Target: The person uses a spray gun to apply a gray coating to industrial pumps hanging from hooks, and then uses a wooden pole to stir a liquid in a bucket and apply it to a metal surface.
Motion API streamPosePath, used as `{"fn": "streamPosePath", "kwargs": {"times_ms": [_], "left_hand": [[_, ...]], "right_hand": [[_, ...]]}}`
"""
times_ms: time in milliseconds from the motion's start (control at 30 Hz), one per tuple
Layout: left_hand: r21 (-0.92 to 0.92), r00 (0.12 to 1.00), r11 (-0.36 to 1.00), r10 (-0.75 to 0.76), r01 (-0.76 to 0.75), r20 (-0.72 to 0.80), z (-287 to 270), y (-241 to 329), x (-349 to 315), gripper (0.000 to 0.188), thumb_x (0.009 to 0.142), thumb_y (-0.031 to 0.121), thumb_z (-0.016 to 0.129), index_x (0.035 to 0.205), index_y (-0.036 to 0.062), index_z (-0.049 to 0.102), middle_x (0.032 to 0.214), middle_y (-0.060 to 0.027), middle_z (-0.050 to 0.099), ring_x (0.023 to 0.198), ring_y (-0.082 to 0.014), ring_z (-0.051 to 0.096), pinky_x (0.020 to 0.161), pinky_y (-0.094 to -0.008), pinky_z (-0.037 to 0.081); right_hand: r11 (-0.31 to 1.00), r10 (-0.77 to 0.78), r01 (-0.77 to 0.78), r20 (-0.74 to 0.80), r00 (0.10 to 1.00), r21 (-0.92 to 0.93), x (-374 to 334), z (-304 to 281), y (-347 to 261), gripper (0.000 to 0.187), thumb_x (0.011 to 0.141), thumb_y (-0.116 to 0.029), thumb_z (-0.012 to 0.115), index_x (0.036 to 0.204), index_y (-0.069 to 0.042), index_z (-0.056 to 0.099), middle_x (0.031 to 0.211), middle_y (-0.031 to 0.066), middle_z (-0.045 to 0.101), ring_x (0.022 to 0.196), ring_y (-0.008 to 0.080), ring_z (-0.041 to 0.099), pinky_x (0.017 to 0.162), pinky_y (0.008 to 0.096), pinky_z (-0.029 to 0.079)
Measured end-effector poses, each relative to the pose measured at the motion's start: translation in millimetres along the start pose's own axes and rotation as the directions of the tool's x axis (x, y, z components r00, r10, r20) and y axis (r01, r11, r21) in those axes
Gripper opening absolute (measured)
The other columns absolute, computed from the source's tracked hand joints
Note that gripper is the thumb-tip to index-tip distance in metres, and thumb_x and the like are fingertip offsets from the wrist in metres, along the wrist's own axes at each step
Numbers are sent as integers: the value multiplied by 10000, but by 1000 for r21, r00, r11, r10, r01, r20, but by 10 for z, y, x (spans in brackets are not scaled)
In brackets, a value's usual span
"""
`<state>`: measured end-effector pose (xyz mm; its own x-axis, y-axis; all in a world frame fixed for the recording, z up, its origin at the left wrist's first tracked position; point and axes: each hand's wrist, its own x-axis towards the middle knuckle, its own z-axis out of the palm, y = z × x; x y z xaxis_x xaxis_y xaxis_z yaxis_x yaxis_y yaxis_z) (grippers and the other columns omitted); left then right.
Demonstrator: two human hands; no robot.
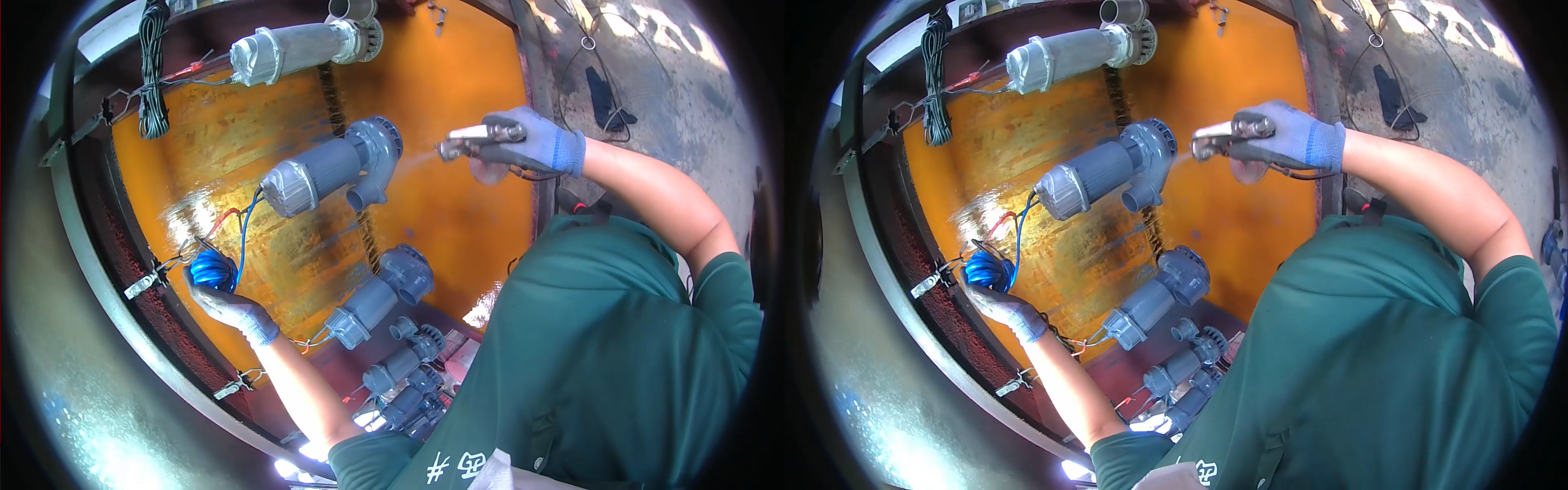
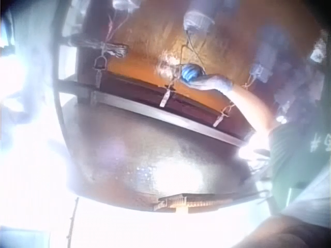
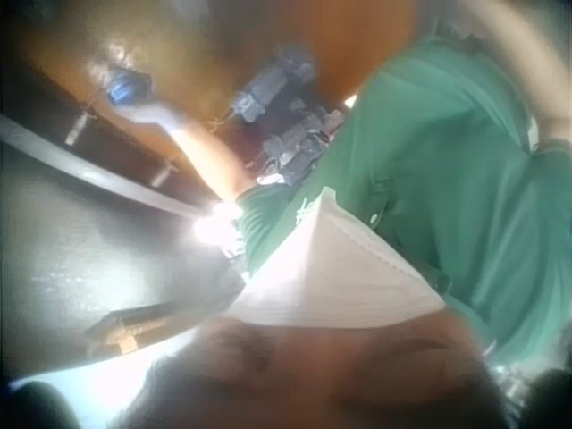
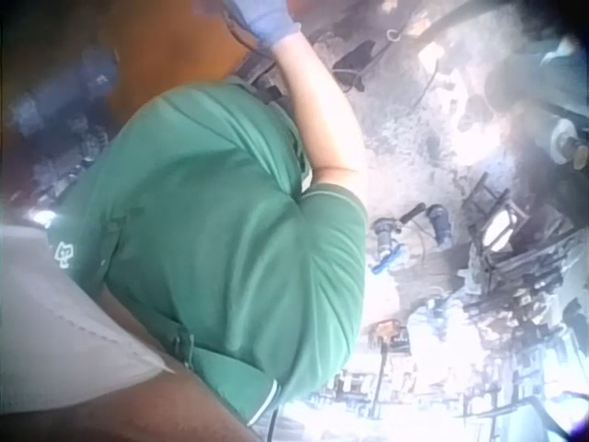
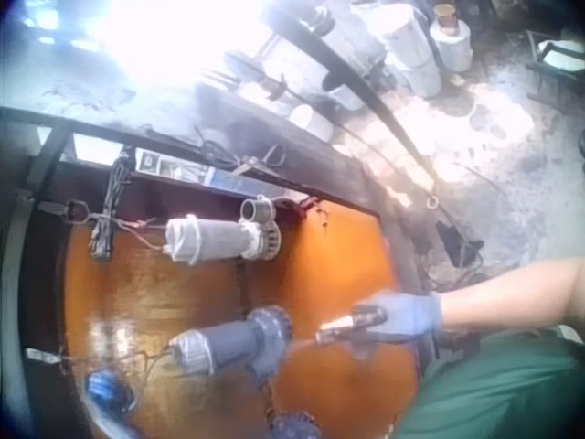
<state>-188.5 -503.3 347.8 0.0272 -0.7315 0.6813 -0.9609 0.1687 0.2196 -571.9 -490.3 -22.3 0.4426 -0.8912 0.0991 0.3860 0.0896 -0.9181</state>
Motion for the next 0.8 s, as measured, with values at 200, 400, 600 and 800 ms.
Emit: {"fn": "streamPosePath", "kwargs": {"times_ms": [200,400,600,800], "left_hand": [[31,993,993,110,-111,36,-4,-24,-69,593,1093,412,358,1454,-46,464,1436,-175,516,1266,-260,516,1113,-406,385],[26,998,998,52,-52,22,-11,29,-108,586,1092,411,357,1438,-44,484,1454,-183,510,1291,-278,509,1113,-414,386],[59,998,997,58,-58,1,-5,28,-144,584,1091,424,364,1435,-30,495,1439,-179,522,1258,-269,529,1088,-405,409],[40,997,996,80,-79,-2,-20,34,-164,588,1088,425,379,1441,-33,484,1356,-146,557,1166,-234,557,1030,-383,445]], "right_hand": [[999,32,-32,-4,999,1,15,52,-116,226,935,-220,703,996,-10,645,881,86,736,824,129,714,743,295,572],[982,-42,64,-123,991,178,83,106,-256,237,926,-209,713,976,8,631,861,123,729,814,178,722,759,314,568],[960,-97,114,75,992,-256,7,129,-418,229,896,-224,722,913,-24,611,792,123,694,702,237,680,671,350,531],[988,-112,112,0,994,-111,25,175,-607,219,903,-240,715,904,-42,621,753,105,689,681,227,673,651,355,524]]}}
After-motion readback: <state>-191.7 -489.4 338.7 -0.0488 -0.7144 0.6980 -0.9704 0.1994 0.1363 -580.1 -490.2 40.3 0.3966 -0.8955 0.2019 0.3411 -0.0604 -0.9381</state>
